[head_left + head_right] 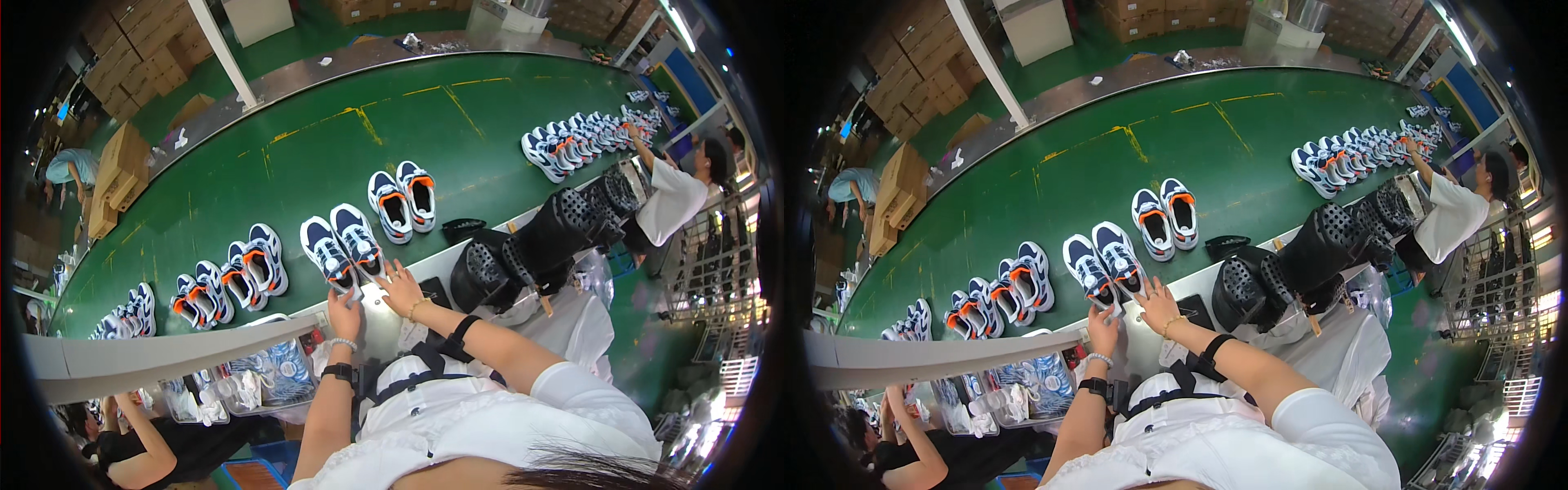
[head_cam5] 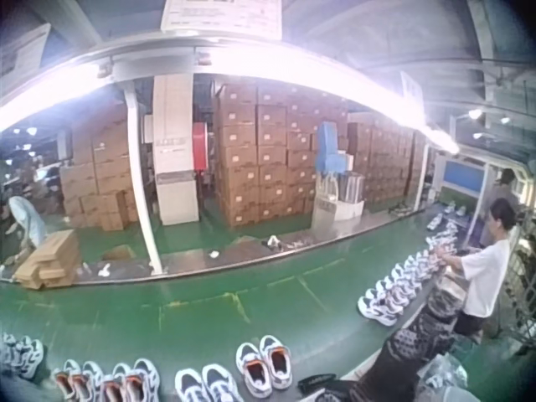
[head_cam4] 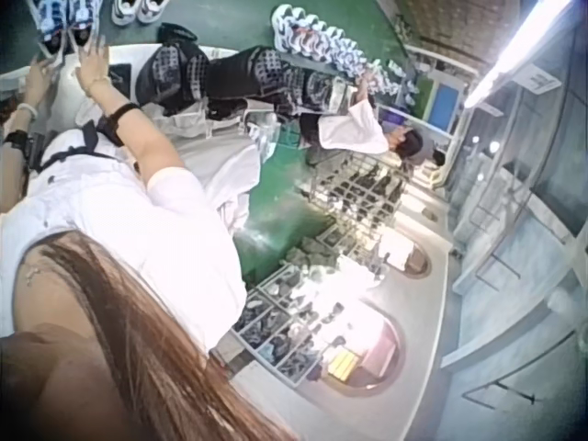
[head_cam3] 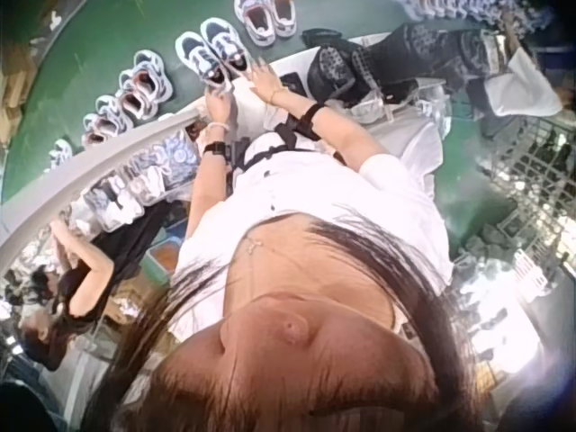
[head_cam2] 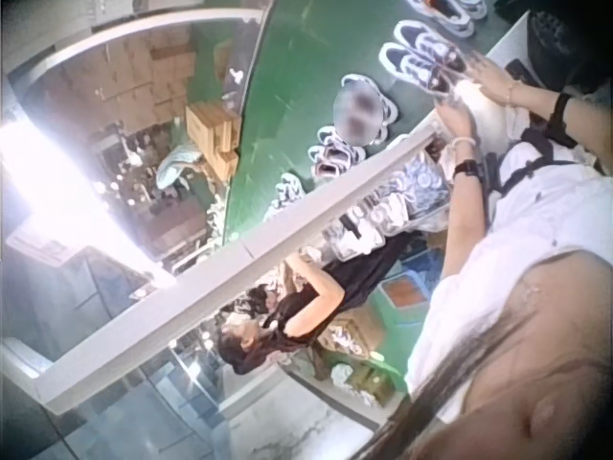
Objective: Organizing newly manufactured shoes on an assembly line and checking materials.
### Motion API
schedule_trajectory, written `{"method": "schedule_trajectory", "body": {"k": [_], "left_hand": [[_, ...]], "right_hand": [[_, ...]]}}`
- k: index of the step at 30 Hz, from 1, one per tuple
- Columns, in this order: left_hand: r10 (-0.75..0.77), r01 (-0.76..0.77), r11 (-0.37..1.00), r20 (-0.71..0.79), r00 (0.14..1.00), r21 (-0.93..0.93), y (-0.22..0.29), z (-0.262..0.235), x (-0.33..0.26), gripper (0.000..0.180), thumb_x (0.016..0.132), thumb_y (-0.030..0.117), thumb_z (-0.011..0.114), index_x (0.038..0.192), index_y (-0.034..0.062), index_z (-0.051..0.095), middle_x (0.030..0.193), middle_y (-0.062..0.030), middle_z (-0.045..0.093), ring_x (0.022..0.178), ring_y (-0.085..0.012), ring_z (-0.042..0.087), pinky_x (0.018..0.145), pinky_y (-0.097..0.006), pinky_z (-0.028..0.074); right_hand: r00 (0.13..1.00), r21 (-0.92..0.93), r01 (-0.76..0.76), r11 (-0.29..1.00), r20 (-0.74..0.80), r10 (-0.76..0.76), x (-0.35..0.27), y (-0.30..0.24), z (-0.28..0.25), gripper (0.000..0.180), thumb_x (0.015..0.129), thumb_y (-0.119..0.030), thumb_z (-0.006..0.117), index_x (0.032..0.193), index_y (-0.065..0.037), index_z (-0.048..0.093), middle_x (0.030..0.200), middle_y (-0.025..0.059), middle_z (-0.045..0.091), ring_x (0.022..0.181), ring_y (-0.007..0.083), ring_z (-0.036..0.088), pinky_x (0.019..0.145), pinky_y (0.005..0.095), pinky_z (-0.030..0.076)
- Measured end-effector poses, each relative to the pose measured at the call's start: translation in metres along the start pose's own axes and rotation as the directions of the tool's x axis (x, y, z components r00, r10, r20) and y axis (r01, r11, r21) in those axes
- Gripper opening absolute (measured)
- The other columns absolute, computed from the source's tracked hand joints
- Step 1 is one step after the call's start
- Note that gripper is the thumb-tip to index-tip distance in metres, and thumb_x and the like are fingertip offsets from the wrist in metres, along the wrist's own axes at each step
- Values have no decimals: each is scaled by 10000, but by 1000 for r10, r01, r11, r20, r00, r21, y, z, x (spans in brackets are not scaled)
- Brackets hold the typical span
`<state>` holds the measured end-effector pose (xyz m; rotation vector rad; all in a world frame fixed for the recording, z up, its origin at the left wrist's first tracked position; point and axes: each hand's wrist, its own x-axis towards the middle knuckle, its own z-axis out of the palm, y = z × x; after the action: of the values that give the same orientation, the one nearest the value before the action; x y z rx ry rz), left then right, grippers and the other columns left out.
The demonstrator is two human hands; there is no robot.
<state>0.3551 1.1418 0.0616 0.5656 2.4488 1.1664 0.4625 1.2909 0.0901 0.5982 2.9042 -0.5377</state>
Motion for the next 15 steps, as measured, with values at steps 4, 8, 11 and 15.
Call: {"method": "schedule_trajectory", "body": {"k": [4, 8, 11, 15], "left_hand": [[100, -102, 985, 24, 995, 142, -2, 11, -16, 363, 720, 91, 647, 1082, 70, 675, 1429, -238, 329, 1280, -372, 390, 1038, -373, 344], [70, -70, 996, 8, 998, 49, -5, 24, -25, 449, 717, 53, 624, 1166, 54, 610, 1435, -238, 319, 1286, -370, 382, 1042, -385, 337], [82, -83, 997, -33, 996, -8, -1, 29, -19, 503, 716, 34, 611, 1216, 41, 555, 1418, -240, 338, 1289, -381, 368, 1052, -402, 318], [144, -143, 990, -147, 979, 17, 1, 18, -3, 678, 706, 36, 644, 1340, 63, 406, 1414, -258, 292, 1300, -414, 320, 1074, -416, 274]], "right_hand": [[1000, 27, -6, 1000, -13, 7, -14, 0, 12, 588, 799, -261, 646, 1340, -156, 443, 1465, 211, 257, 1370, 385, 206, 1063, 496, 288], [1000, 103, 3, 995, -8, -2, -15, 6, 11, 583, 814, -272, 629, 1349, -155, 429, 1474, 206, 237, 1369, 383, 213, 1067, 482, 290], [998, 235, 36, 971, -67, -20, 3, 31, -7, 354, 817, -247, 599, 1146, -118, 590, 1248, 221, 484, 1228, 351, 412, 960, 448, 400], [938, 156, -197, 968, -257, 232, 45, 51, -82, 183, 812, -159, 530, 818, -70, 690, 829, 153, 666, 842, 325, 648, 711, 430, 525]]}}
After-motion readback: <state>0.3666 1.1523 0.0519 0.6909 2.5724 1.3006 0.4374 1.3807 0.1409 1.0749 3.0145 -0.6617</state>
